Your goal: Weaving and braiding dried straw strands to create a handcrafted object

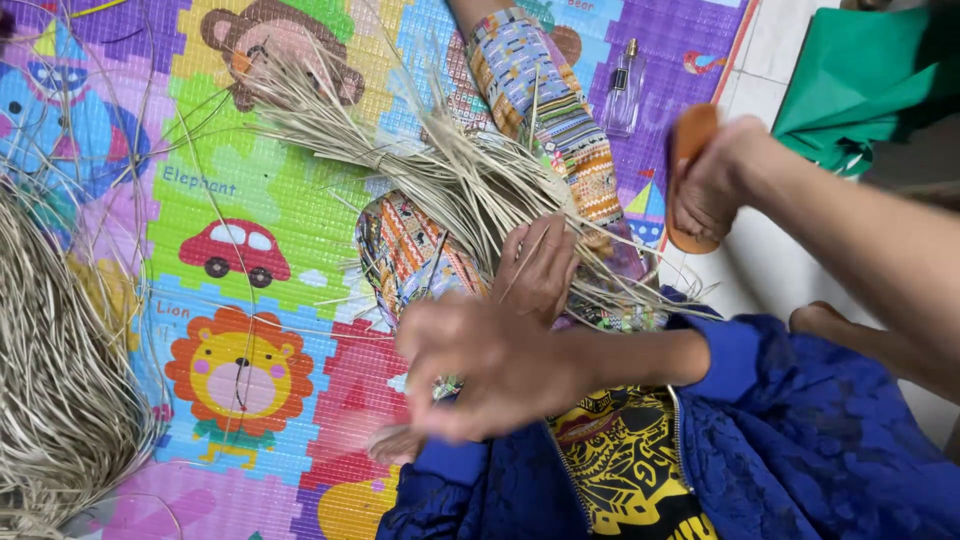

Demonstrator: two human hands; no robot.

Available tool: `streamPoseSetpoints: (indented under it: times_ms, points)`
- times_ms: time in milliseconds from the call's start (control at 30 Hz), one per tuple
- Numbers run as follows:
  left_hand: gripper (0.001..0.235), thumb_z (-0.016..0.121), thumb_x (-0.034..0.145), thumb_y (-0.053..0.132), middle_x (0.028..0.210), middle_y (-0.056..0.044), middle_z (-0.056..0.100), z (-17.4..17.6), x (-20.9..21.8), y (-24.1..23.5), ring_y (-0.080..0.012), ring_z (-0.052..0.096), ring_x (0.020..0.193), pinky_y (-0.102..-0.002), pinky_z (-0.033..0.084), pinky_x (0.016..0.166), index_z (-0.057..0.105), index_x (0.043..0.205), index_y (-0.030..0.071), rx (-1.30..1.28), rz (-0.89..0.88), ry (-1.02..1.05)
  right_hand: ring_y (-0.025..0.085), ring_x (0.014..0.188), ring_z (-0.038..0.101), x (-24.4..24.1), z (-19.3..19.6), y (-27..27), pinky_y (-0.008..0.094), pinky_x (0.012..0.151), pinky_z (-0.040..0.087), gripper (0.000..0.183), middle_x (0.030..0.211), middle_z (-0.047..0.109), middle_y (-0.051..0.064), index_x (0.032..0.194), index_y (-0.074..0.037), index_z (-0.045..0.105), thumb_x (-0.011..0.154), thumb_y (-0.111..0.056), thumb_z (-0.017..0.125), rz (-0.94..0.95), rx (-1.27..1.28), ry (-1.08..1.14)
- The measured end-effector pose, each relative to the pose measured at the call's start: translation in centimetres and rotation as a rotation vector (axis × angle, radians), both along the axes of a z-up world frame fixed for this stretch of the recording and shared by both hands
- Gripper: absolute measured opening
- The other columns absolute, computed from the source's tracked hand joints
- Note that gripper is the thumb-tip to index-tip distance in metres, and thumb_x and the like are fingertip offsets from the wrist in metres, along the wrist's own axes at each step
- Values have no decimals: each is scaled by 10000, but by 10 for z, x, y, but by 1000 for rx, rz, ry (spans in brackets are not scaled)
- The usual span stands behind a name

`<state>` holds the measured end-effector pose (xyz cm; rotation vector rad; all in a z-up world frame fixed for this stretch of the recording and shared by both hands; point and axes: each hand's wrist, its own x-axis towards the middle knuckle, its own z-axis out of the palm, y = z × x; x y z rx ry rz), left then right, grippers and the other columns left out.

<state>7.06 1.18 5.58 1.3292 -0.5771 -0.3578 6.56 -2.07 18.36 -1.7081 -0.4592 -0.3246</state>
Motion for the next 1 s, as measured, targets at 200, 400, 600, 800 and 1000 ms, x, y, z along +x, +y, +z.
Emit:
streamPoseSetpoints:
  times_ms: [200, 400, 600, 800, 1000]
  points:
    - [123, 653, 842, 68, 888, -119, 568, -11, -14, 14, -282, 602, 853, -460, 507, 800, 677, 962, 66, 300, 2, -758, 258, 1053, 576, -4, 23, -21, 454, 941, 420, 320, 1133, 613, 70, 1188, -92, 673, 957, -312, 686, 15, -296, 50]
    - [229, 642, 964, 88, 1086, -120, 704, 30, -21, 31, -310, 705, 1021, -470, 554, 938, 722, 1178, 108, 502, 6, -942, 303, 808, 671, -41, -109, -164, 386, 683, 536, 159, 943, 697, 181, 1057, 16, 743, 932, -68, 793, -508, -340, 273]
    - [230, 632, 969, 19, 1098, -128, 631, 47, -4, 10, -286, 634, 1042, -376, 543, 831, 695, 1183, 78, 623, 101, -848, 400, 866, 690, -70, -157, -174, 476, 743, 538, 164, 946, 699, 230, 1022, 25, 755, 872, -19, 801, -511, -372, 420]
    - [91, 787, 860, 110, 1041, -39, 548, -36, 6, -19, -229, 552, 1034, -387, 504, 889, 734, 931, 132, 985, 125, -1054, 336, 882, 693, -73, -162, -171, 415, 757, 547, 102, 963, 716, 184, 997, -33, 779, 896, -15, 778, -516, -307, 391]
    - [54, 754, 879, 86, 1007, -27, 529, -4, -8, 5, -236, 542, 1029, -400, 473, 937, 710, 888, 116, 999, 114, -1049, 364, 863, 694, -81, -176, -170, 433, 706, 573, 122, 996, 675, 197, 1007, -21, 755, 937, 32, 670, -501, -647, 241]
